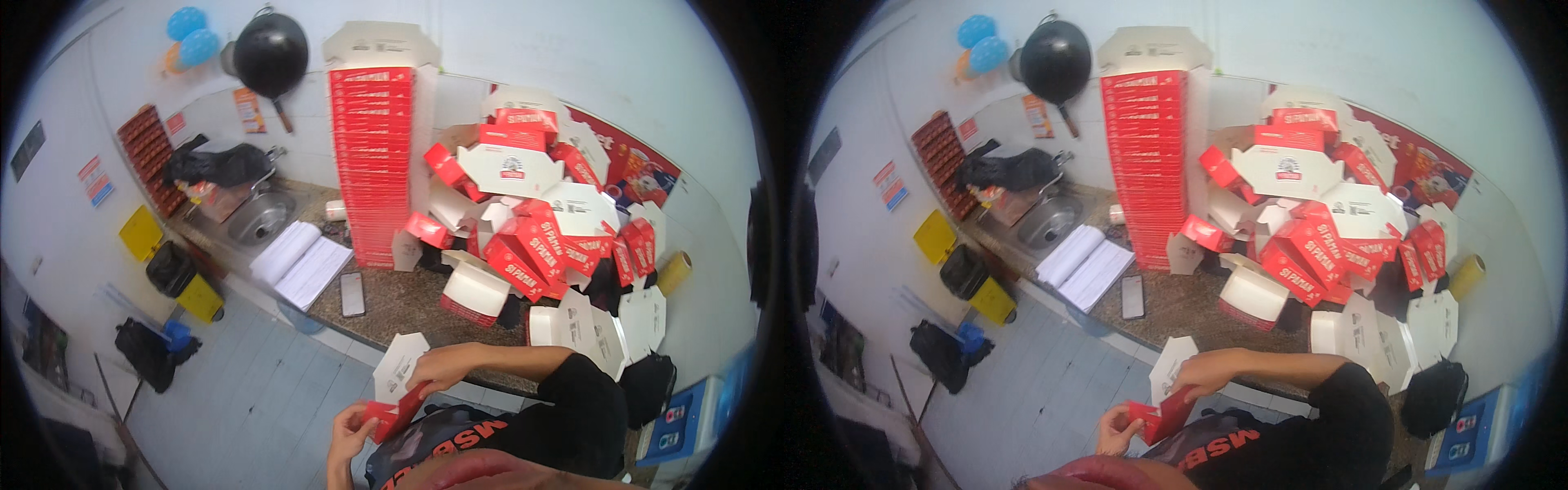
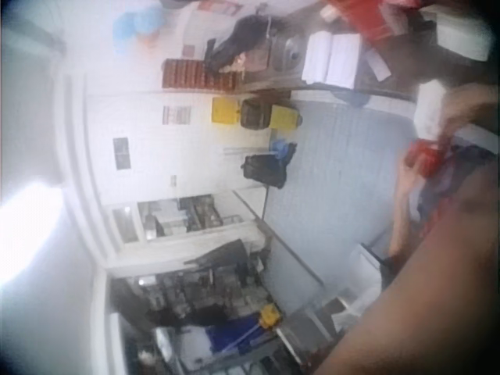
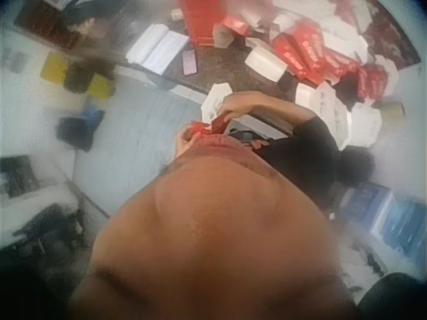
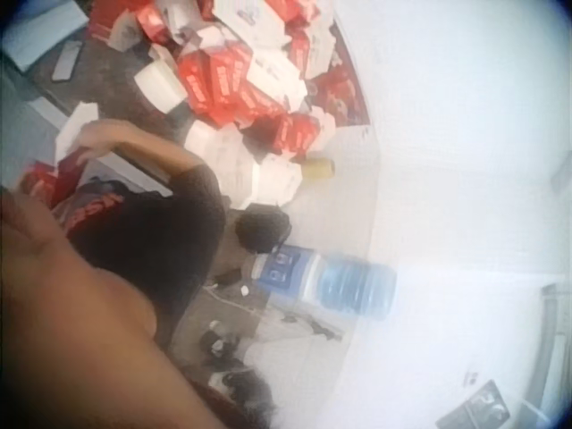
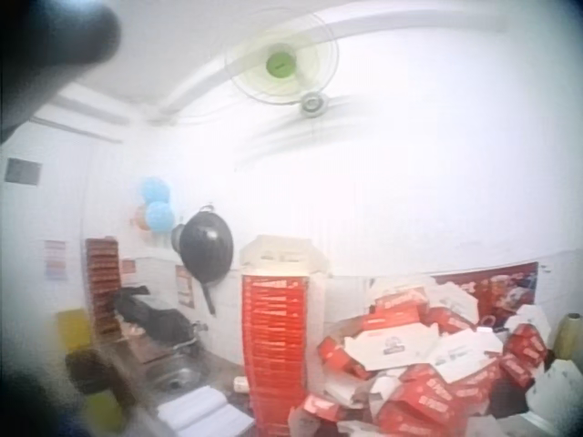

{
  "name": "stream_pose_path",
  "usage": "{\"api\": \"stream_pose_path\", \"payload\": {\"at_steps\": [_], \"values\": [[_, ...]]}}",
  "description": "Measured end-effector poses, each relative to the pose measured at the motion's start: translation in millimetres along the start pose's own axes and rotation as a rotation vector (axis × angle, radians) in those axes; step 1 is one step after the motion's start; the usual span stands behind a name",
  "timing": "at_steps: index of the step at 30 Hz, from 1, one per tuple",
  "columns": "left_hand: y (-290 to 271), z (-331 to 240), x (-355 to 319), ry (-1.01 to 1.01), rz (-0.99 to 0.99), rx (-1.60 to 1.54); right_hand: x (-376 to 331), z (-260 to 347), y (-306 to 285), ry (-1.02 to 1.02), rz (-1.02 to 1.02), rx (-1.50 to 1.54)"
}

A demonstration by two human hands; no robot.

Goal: The person assembles red and white branded food boxes by hand. They pick up flat-packed cardboard pieces, fold them into box shapes, and place the finished boxes onto a growing pile on the counter.

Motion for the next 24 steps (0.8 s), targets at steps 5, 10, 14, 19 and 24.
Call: {"api": "stream_pose_path", "payload": {"at_steps": [5,10,14,19,24], "values": [[-2,-13,5,0.173,0.395,0.001,-1,-1,7,-0.070,0.023,0.021],[15,-37,7,-0.265,0.395,-0.037,13,8,2,-0.040,0.073,-0.195],[26,-14,21,-0.522,0.518,0.196,26,36,4,-0.090,0.036,-0.426],[26,-3,18,-0.703,0.608,-0.039,8,25,6,0.032,-0.016,-0.630],[25,3,13,-0.701,0.564,-0.075,-39,-9,9,-0.038,-0.438,-0.765]]}}
Point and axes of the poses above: each hand's wrist, its own x-axis towards the middle knuckle, its own y-axis out of the palm, z = x × y, the point moved 2 cm from there along x, towards the middle knuckle, and after that the axes turned 8 degrees about z, right-handed, at the moved point
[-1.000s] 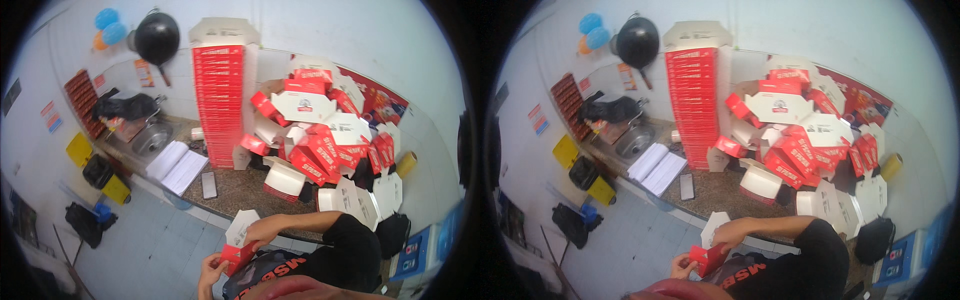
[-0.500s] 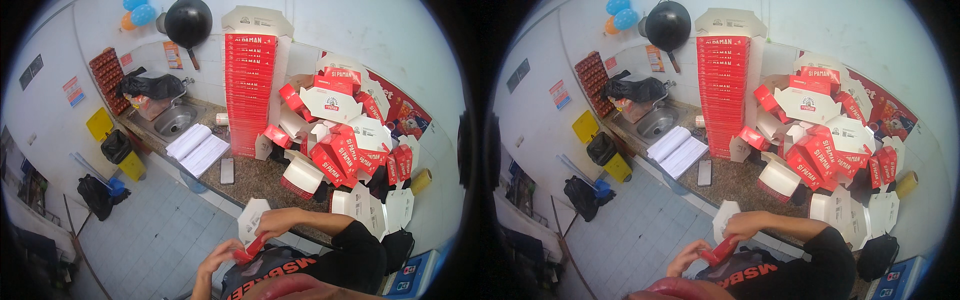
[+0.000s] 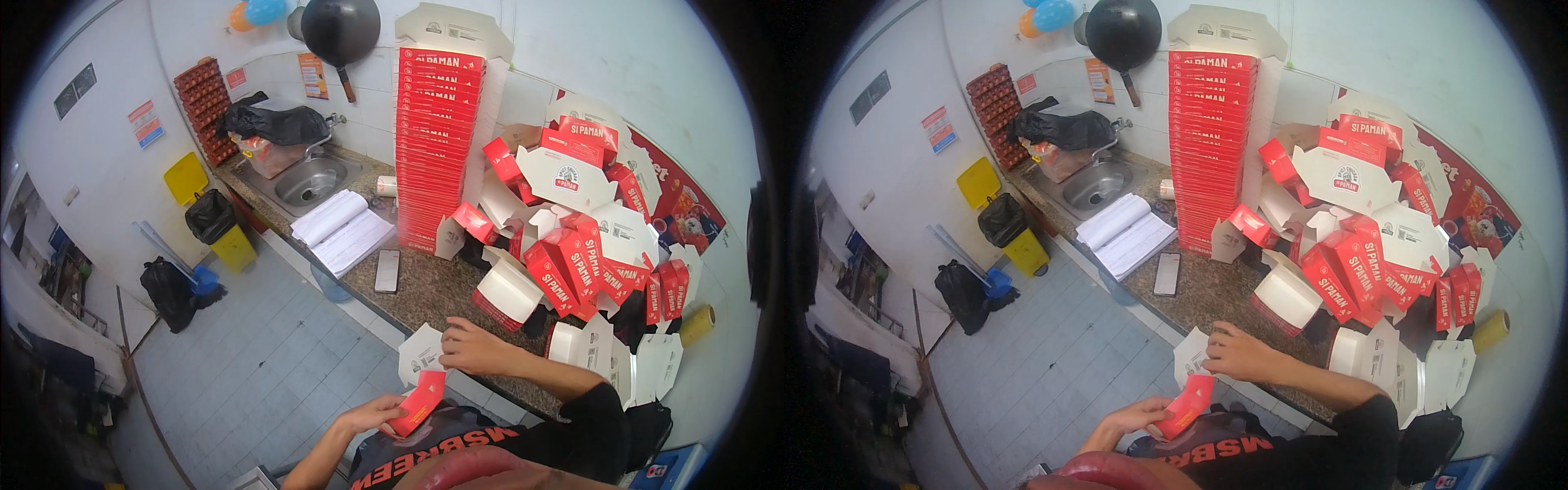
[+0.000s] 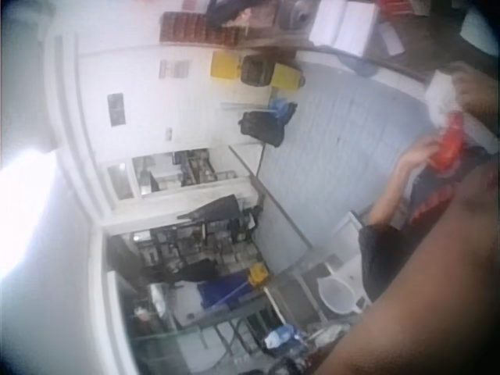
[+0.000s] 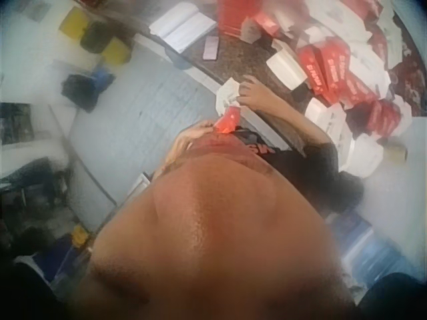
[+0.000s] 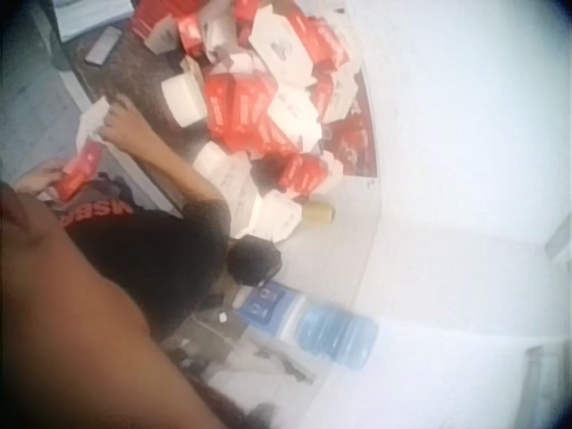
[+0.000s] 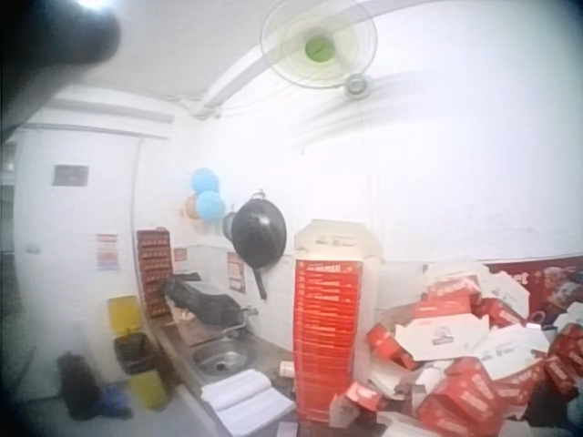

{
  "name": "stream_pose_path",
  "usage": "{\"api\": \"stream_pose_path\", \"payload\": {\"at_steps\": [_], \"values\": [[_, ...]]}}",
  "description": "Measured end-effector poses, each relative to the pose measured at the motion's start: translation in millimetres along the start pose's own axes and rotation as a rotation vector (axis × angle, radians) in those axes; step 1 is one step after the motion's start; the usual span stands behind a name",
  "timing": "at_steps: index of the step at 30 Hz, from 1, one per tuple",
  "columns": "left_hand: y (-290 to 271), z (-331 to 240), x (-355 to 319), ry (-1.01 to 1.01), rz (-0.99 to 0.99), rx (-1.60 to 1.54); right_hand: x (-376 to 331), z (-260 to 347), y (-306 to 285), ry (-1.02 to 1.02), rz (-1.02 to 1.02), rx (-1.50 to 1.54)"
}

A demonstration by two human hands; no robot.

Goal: The person assembles red and white branded food boxes by hand. They pick up flat-packed cardboard pieces, fold them into box shapes, and place the finished boxes onto a growing pile on the counter.

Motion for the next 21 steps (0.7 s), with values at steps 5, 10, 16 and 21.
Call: {"api": "stream_pose_path", "payload": {"at_steps": [5,10,16,21], "values": [[17,-16,-11,0.014,-0.003,0.034,-22,15,-1,0.286,-0.383,0.264],[-2,9,5,0.107,-0.001,0.090,-20,52,36,0.621,-0.226,0.659],[-2,12,24,0.013,0.001,-0.010,-9,58,62,0.710,-0.040,0.830],[11,7,14,0.050,-0.092,0.053,-14,55,100,0.751,-0.443,1.019]]}}
Point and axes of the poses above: each hand's wrist, its own x-axis towards the middle knuckle, its own y-axis out of the palm, z = x × y, the point moved 2 cm from there along x, towards the middle knuckle, and after that the axes turned 8 degrees about z, right-handed, at the moved point
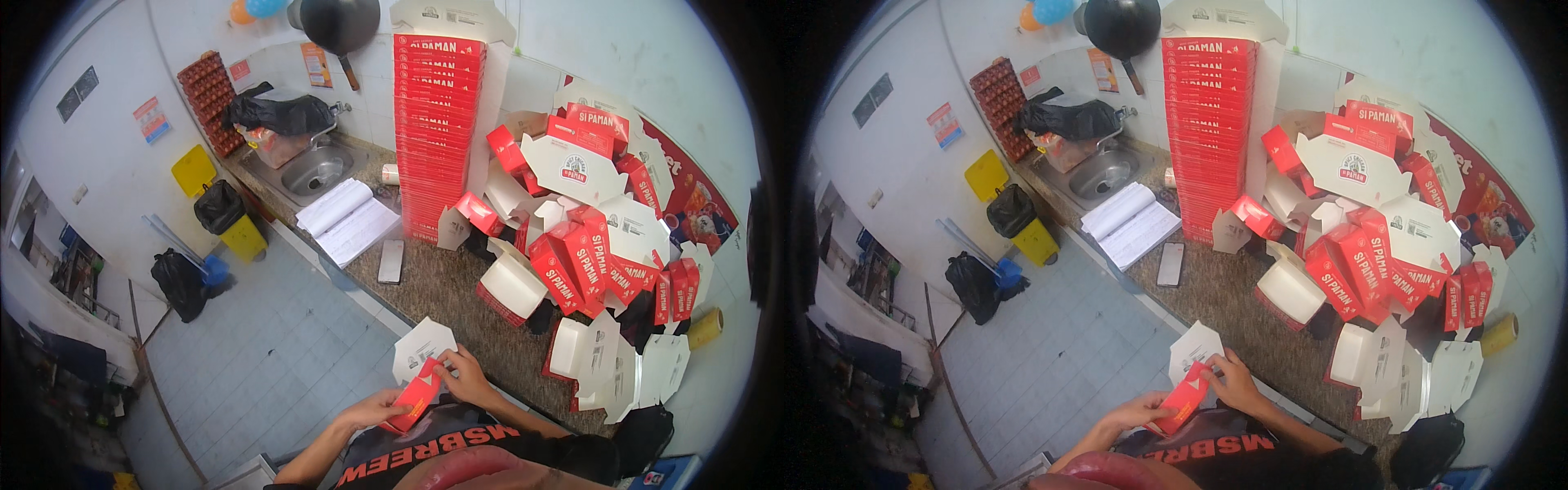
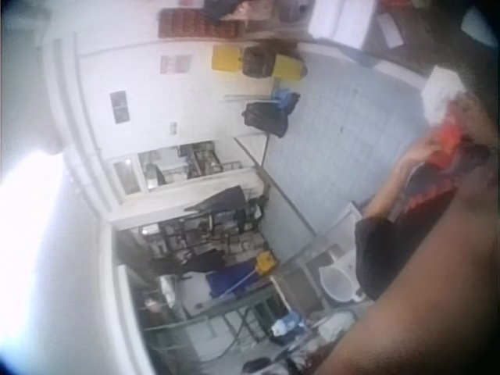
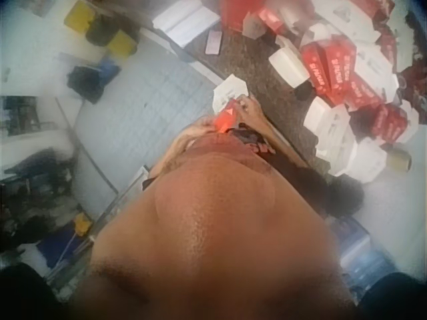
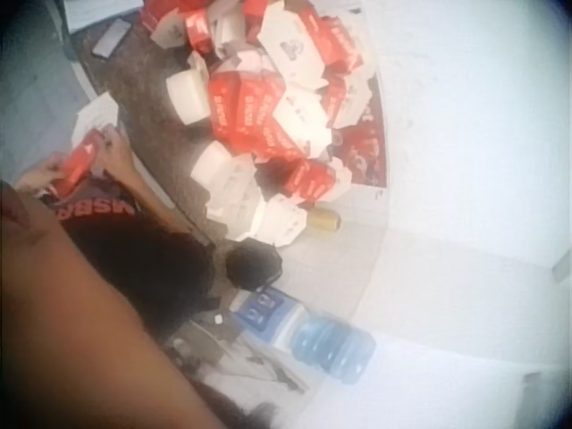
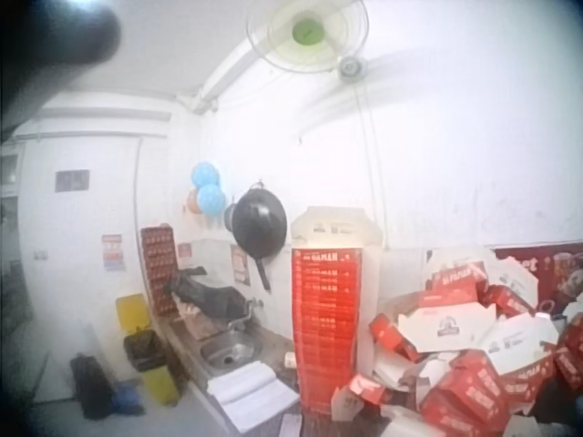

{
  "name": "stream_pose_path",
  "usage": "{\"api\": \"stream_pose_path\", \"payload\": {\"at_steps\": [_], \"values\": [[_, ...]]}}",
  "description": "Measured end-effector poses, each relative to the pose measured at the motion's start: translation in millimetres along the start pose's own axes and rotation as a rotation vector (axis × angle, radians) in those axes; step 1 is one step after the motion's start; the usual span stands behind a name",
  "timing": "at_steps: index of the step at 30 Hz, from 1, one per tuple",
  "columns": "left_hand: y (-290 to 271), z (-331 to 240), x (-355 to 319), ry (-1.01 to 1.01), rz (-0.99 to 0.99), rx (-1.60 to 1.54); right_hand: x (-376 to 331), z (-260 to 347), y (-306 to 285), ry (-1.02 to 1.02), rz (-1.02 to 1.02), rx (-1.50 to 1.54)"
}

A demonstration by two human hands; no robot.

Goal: The person assembles red and white branded food boxes by hand. They pick up flat-packed cardboard pieces, fold them into box shapes, and place the finished boxes onto a growing pile on the counter.

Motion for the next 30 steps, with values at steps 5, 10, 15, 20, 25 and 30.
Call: {"api": "stream_pose_path", "payload": {"at_steps": [5,10,15,20,25,30], "values": [[7,4,-10,-0.095,-0.116,-0.222,-9,-12,20,0.064,-0.210,-0.039],[13,0,-10,-0.132,-0.138,-0.276,-10,4,19,-0.089,-0.060,0.019],[15,0,9,-0.147,-0.051,-0.248,-8,6,11,-0.107,0.335,-0.117],[29,-34,27,-0.224,0.037,-0.311,-19,3,-26,0.363,0.366,-0.188],[28,-38,55,-0.317,0.060,-0.082,-38,4,-30,0.196,0.294,-0.195],[29,-46,83,-0.354,0.150,0.057,-57,-15,-39,0.105,0.186,-0.158]]}}
Point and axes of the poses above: each hand's wrist, its own x-axis towards the middle knuckle, its own y-axis out of the palm, z = x × y, the point moved 2 cm from there along x, towards the middle knuckle, and after that the axes turned 8 degrees about z, right-handed, at the moved point
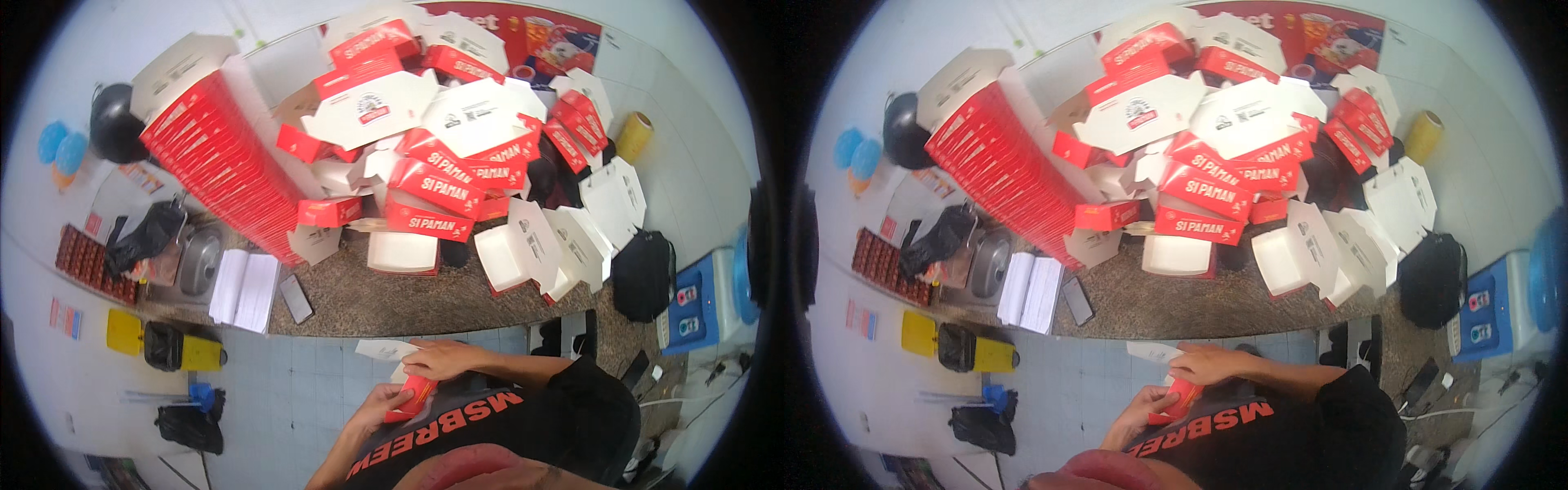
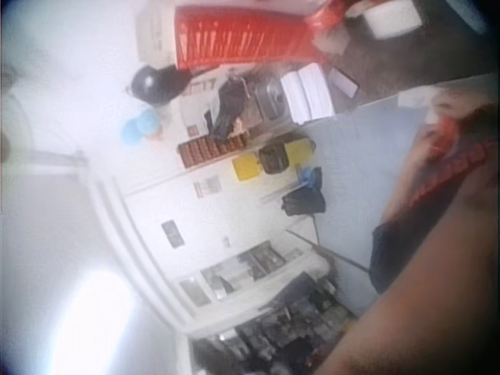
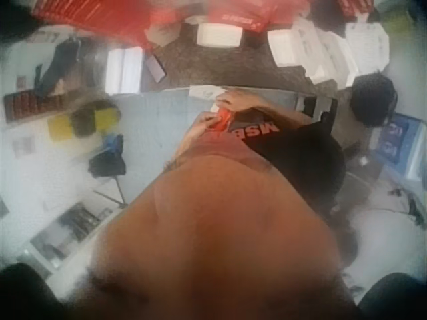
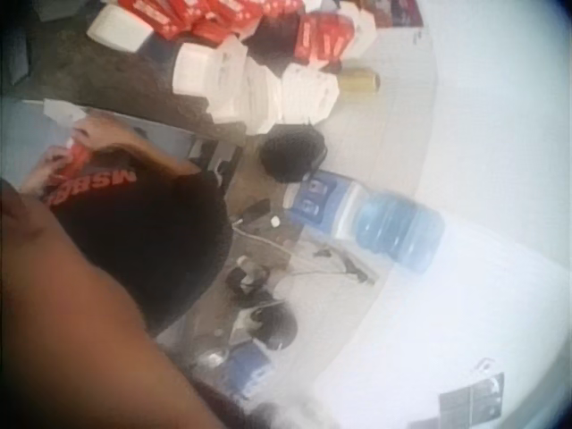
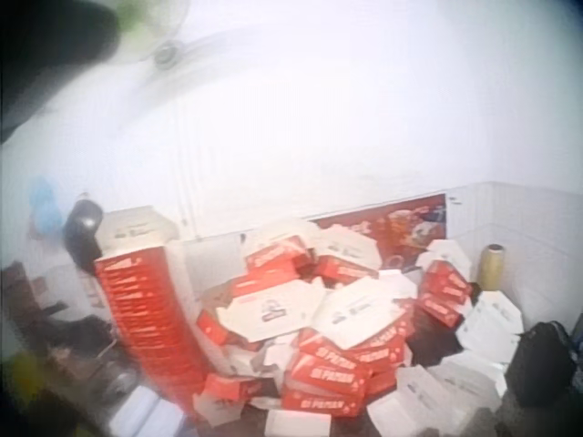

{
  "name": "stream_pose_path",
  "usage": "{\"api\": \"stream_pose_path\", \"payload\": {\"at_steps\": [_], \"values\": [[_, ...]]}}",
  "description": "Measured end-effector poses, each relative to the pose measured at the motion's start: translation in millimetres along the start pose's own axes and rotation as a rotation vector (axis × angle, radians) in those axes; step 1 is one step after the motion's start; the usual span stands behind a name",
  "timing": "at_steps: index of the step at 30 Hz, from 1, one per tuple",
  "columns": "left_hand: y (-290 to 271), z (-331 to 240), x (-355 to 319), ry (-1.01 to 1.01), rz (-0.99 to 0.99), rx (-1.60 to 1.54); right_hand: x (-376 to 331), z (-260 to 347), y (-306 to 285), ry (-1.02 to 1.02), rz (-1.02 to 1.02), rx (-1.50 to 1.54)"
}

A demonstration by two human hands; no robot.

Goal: The person assembles red and white branded food boxes by hand. They pick up flat-packed cardboard pieces, fold them into box shapes, and place the finished boxes onto a growing pile on the counter.

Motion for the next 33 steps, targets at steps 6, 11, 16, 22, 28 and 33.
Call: {"api": "stream_pose_path", "payload": {"at_steps": [6,11,16,22,28,33], "values": [[5,-30,24,-0.059,0.045,0.125,-21,0,-12,-0.036,-0.045,0.083],[-34,-30,42,0.004,-0.034,0.180,-29,-28,-23,-0.049,-0.253,0.098],[-20,-74,29,0.639,-0.147,0.667,-45,-21,-41,0.067,-0.591,0.123],[13,-69,39,0.485,-0.315,1.261,-56,38,-35,0.366,-0.449,-0.028],[25,-53,43,0.649,-0.287,1.609,-44,36,0,0.308,-0.206,-0.345],[28,-55,28,0.802,-0.504,1.566,-23,16,13,0.241,-0.132,-0.261]]}}
Point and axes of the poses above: each hand's wrist, its own x-axis towards the middle knuckle, its own y-axis out of the palm, z = x × y, the point moved 2 cm from there along x, towards the middle knuckle, and after that the axes turned 8 degrees about z, right-handed, at the moved point
